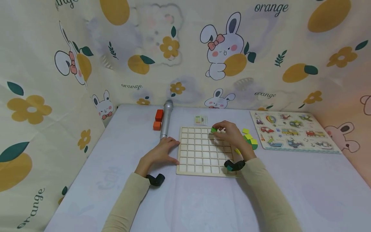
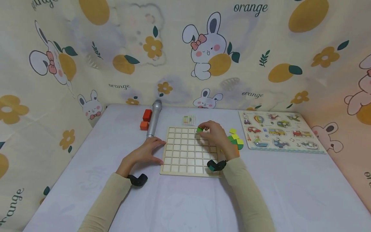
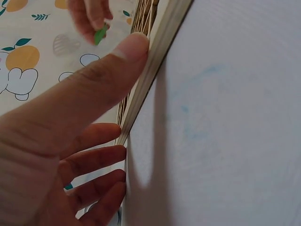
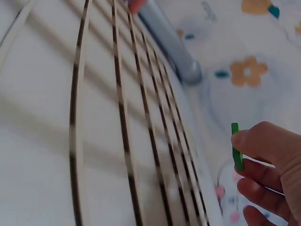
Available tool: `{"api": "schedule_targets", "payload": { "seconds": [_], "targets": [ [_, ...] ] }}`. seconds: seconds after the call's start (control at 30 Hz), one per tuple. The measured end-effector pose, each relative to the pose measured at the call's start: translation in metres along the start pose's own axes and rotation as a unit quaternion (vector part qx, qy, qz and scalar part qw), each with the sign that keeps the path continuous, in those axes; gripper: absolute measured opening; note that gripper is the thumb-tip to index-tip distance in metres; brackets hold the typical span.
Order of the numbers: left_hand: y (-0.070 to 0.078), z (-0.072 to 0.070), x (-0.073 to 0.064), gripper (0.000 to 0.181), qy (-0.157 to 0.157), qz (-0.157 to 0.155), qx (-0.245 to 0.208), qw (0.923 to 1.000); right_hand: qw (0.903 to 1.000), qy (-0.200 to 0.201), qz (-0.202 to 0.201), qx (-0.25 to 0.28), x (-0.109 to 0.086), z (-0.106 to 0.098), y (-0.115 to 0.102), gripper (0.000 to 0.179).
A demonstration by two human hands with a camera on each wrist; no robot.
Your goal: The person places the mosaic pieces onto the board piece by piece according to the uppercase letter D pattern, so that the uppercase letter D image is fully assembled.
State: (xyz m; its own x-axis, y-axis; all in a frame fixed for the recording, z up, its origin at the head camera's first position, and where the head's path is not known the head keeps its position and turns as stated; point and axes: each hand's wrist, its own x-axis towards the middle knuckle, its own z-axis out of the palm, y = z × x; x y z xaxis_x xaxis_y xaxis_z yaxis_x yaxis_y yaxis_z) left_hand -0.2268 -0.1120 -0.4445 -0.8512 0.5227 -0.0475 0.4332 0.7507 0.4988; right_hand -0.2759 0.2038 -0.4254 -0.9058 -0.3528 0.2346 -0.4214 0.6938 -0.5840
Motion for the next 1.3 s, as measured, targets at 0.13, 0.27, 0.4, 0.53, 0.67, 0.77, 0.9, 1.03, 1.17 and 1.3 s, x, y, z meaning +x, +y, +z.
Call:
{"api": "schedule_targets", "payload": {
  "seconds": [0.13,0.27,0.4,0.53,0.67,0.77,0.9,1.03,1.17,1.3],
  "targets": [
    [0.000,0.000,0.000,0.083,0.003,0.005,-0.001,1.0000,0.9994,-0.010,-0.028,0.017,0.012,0.018,-0.014,0.026],
    [0.000,-0.001,-0.001,0.083,0.004,0.010,-0.003,0.9999,0.9988,-0.010,-0.044,0.019,0.021,0.039,-0.021,0.025],
    [0.001,-0.001,-0.001,0.083,-0.001,0.007,-0.002,1.0000,0.9993,-0.008,-0.028,0.024,0.025,0.057,-0.025,0.021],
    [0.000,0.000,-0.001,0.083,-0.004,-0.002,-0.002,1.0000,0.9993,-0.002,-0.017,0.034,0.027,0.070,-0.027,0.018],
    [-0.001,0.000,-0.001,0.083,-0.005,-0.008,-0.003,1.0000,0.9986,0.007,-0.043,0.030,0.028,0.078,-0.028,0.014],
    [-0.002,0.000,-0.001,0.083,-0.004,-0.005,-0.003,1.0000,0.9986,0.012,-0.051,0.007,0.029,0.081,-0.028,0.011],
    [-0.002,0.000,0.000,0.083,-0.002,-0.001,-0.001,1.0000,0.9988,0.016,-0.046,-0.010,0.030,0.083,-0.029,0.010],
    [-0.002,-0.001,-0.001,0.083,-0.002,-0.001,-0.005,1.0000,0.9976,0.028,-0.060,-0.020,0.029,0.085,-0.028,0.009],
    [-0.002,-0.001,-0.001,0.083,-0.004,-0.003,-0.008,1.0000,0.9963,0.043,-0.068,-0.028,0.028,0.086,-0.027,0.008],
    [-0.002,-0.001,-0.001,0.083,-0.002,-0.001,-0.006,1.0000,0.9964,0.047,-0.063,-0.030,0.029,0.087,-0.026,0.007]
  ]
}}
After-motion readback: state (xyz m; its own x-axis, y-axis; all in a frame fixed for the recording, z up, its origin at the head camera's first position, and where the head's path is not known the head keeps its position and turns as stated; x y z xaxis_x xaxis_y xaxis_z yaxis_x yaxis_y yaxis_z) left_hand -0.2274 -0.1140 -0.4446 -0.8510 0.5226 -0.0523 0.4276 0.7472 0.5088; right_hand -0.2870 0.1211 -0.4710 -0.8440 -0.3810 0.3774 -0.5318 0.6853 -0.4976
